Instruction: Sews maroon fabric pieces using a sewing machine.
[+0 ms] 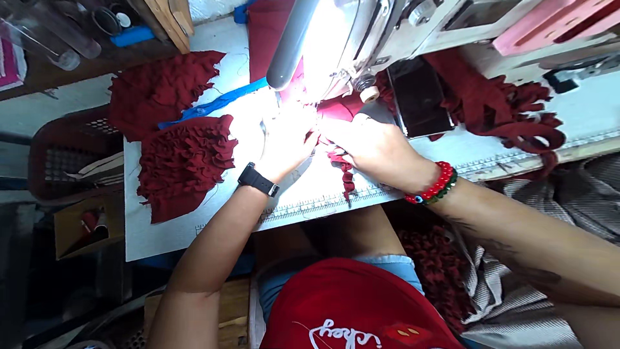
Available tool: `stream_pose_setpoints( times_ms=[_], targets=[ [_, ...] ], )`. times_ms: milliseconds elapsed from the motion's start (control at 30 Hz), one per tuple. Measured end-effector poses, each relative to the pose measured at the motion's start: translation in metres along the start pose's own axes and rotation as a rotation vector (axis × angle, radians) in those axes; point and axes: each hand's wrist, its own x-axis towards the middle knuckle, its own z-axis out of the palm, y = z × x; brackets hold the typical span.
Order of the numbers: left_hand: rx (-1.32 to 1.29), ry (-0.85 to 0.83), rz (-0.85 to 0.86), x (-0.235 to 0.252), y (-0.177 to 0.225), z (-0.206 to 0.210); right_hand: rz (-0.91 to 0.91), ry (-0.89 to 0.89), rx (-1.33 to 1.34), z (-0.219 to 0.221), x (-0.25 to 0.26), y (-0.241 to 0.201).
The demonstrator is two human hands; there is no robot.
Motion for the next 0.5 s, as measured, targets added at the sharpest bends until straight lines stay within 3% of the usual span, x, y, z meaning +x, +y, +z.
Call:
stream_pose_setpoints(
  times_ms=[267,500],
  targets=[
    [-0.044,0.036,-0.082,0.003,-0.003,0.006,-0.008,0.05,-0.013,0.002,0.0,-0.004],
    [-0.016,0.031,-0.126,0.003,-0.007,0.007,0.101,0.009,-0.019,0.009,0.006,-0.008]
  ],
)
